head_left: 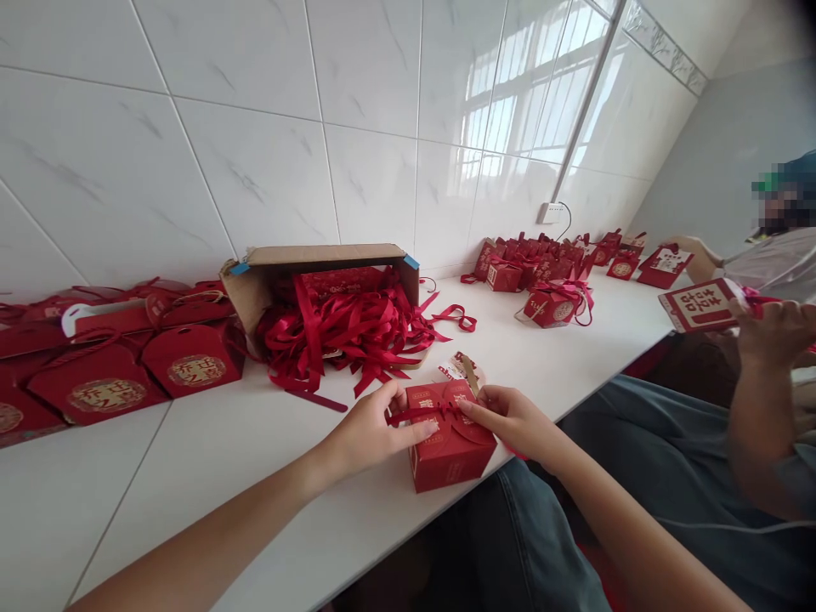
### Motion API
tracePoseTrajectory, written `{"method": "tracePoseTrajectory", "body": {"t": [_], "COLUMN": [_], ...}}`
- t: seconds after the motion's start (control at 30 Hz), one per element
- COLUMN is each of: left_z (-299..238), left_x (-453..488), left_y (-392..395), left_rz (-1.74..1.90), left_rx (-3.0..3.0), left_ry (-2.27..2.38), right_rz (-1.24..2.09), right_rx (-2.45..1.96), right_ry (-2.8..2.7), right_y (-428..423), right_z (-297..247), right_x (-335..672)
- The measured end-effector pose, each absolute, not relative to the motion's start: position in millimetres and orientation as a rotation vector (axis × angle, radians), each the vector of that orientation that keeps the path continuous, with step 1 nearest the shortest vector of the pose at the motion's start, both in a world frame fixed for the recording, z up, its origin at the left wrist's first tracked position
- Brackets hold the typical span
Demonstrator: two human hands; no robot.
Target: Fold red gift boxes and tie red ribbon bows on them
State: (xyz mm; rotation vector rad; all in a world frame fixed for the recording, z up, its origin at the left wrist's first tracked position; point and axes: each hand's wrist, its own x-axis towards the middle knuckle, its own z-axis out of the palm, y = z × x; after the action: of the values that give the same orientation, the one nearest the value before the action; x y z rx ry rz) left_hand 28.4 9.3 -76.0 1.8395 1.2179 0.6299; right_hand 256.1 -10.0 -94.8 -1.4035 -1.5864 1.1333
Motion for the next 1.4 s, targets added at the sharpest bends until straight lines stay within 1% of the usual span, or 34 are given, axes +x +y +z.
{"method": "tracePoseTrajectory", "body": {"t": [0.17, 0.3, 0.4, 0.43, 0.5, 0.6, 0.63, 0.7, 0.8, 0.9, 1.03, 1.13, 1.2, 1.27, 1.4], "left_z": [-69.8, -63.4, -55.5, -52.4, -46.8, -43.5, -44.1, -46.4, -48.5, -48.7, -59.3, -74.7, -83.3, -88.4, -90.3], "left_x": [24.3, 16.4, 4.0, -0.4, -6.9, -8.2, -6.3, -0.1, 12.0, 23.2, 32.6, 35.1, 34.9, 34.0, 32.8], "left_y": [12.6, 20.1, 28.0, 30.3, 33.8, 35.1, 34.3, 30.2, 18.4, 3.5, -11.1, -15.9, -16.8, -16.3, -14.1], "left_rz": [0.607, 0.64, 0.581, 0.534, 0.394, 0.162, 0.138, 0.204, 0.453, 0.683, 0.876, 1.033, 1.123, 1.166, 1.185], "left_rx": [1.912, 1.968, 1.964, 1.966, 1.967, 1.816, 1.721, 1.512, 1.264, 1.204, 1.567, 1.981, 2.202, 2.351, 2.449], "left_ry": [1.212, 1.233, 1.301, 1.298, 1.224, 1.0, 0.923, 0.811, 0.764, 0.858, 0.989, 0.955, 0.947, 0.964, 0.963], "right_rz": [0.948, 0.855, 0.726, 0.611, 0.266, -0.23, -0.327, -0.407, -0.319, 0.007, 0.6, 0.895, 0.977, 0.992, 1.015], "right_rx": [-1.409, -1.279, -1.251, -1.269, -1.287, -1.223, -1.188, -1.123, -1.048, -1.049, -1.104, -1.144, -1.167, -1.188, -1.202], "right_ry": [-1.662, -1.688, -1.871, -1.939, -1.979, -1.793, -1.718, -1.618, -1.556, -1.598, -1.72, -1.718, -1.688, -1.65, -1.602], "right_y": [-7.4, -13.0, -21.3, -23.6, -26.1, -24.6, -23.5, -22.1, -22.7, -23.8, -21.6, -19.4, -19.0, -19.8, -22.7], "right_z": [-97.8, -92.3, -84.8, -83.6, -84.2, -89.7, -91.1, -91.2, -85.1, -77.1, -71.8, -71.1, -70.9, -70.1, -66.0], "right_x": [272.3, 284.1, 287.5, 286.4, 279.9, 263.1, 257.3, 247.5, 238.7, 233.1, 223.1, 216.1, 213.2, 211.3, 208.0]}}
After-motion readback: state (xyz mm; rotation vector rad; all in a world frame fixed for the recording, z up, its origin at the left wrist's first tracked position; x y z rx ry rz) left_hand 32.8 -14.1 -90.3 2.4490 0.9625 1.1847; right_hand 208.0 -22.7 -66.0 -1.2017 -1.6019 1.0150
